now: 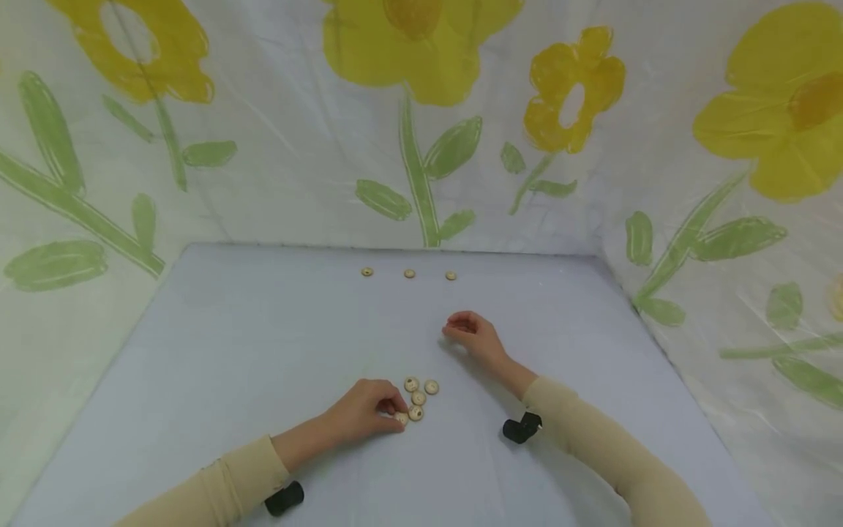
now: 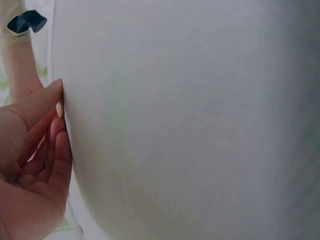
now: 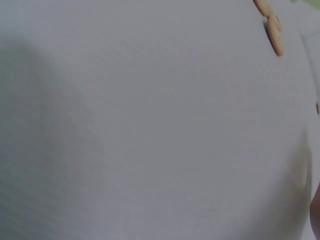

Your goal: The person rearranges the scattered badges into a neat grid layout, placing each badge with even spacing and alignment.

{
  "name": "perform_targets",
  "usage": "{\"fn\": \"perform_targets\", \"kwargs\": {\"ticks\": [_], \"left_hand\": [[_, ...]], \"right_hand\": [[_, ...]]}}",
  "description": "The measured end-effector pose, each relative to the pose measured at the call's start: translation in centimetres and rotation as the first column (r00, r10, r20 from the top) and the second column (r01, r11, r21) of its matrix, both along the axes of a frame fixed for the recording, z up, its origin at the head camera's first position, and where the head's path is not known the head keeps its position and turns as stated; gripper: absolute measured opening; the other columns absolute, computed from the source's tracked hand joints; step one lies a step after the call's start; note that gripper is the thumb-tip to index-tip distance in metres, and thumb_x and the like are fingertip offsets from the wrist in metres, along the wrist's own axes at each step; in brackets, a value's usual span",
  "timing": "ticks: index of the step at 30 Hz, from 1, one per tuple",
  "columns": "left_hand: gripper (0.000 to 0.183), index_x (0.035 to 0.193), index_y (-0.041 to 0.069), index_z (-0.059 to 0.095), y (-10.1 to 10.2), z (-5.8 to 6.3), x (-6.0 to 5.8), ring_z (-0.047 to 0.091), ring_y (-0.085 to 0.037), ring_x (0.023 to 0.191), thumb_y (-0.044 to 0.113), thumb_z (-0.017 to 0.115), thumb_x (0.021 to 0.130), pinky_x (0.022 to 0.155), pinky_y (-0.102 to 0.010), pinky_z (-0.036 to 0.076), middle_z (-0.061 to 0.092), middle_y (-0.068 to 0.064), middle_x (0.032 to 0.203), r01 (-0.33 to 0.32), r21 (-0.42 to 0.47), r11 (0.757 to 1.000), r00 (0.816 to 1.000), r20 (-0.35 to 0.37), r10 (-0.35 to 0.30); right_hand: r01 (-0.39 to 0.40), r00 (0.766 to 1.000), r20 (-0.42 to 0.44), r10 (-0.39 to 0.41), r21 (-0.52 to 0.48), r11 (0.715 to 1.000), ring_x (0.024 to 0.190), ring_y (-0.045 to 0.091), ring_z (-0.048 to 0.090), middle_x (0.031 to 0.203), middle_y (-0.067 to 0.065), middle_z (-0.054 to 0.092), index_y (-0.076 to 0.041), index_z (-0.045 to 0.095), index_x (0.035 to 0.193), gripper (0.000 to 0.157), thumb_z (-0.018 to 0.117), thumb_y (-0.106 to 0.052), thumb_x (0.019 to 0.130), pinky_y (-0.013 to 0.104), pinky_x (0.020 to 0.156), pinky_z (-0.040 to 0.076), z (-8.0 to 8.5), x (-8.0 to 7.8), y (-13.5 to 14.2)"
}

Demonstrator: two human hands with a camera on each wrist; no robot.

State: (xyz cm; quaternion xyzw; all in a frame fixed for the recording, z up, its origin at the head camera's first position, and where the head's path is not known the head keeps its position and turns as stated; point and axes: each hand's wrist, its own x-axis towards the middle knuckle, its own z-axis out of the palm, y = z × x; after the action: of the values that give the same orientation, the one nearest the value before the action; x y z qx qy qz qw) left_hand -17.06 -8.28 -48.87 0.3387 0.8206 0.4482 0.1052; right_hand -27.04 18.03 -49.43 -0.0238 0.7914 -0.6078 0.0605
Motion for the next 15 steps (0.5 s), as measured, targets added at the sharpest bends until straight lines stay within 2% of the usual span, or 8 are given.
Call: {"fn": "perform_targets", "kwargs": {"ticks": [8, 15], "left_hand": [[0.018, 0.091, 0.007, 0.071, -0.1, 0.1, -0.1, 0.06, -0.008, 0.078, 0.008, 0.082, 0.077, 0.072, -0.024, 0.051, 0.066, 0.003, 0.084, 0.0, 0.002, 1.0, 0.999, -0.032, 0.0], [0.018, 0.091, 0.006, 0.071, 0.0, 0.0, -0.1, 0.06, -0.008, 0.079, 0.008, 0.082, 0.077, 0.073, -0.024, 0.052, 0.067, 0.002, 0.085, 0.008, 0.008, 1.0, 0.999, -0.031, -0.008]], "right_hand": [[-0.112, 0.994, -0.004, 0.112, 0.006, 0.994, 0.088, 0.014, 0.064, 0.095, 0.005, 0.068, 0.0, 0.064, 0.106, 0.026, 0.075, -0.011, 0.086, 0.023, 0.079, 0.05, -0.1, 2.1, -0.1], [-0.188, 0.982, 0.014, 0.188, 0.028, 0.982, 0.085, 0.011, 0.062, 0.094, 0.002, 0.068, 0.002, 0.063, 0.108, 0.024, 0.072, -0.007, 0.088, 0.022, 0.075, 0.048, 0.5, 4.1, -0.3]]}}
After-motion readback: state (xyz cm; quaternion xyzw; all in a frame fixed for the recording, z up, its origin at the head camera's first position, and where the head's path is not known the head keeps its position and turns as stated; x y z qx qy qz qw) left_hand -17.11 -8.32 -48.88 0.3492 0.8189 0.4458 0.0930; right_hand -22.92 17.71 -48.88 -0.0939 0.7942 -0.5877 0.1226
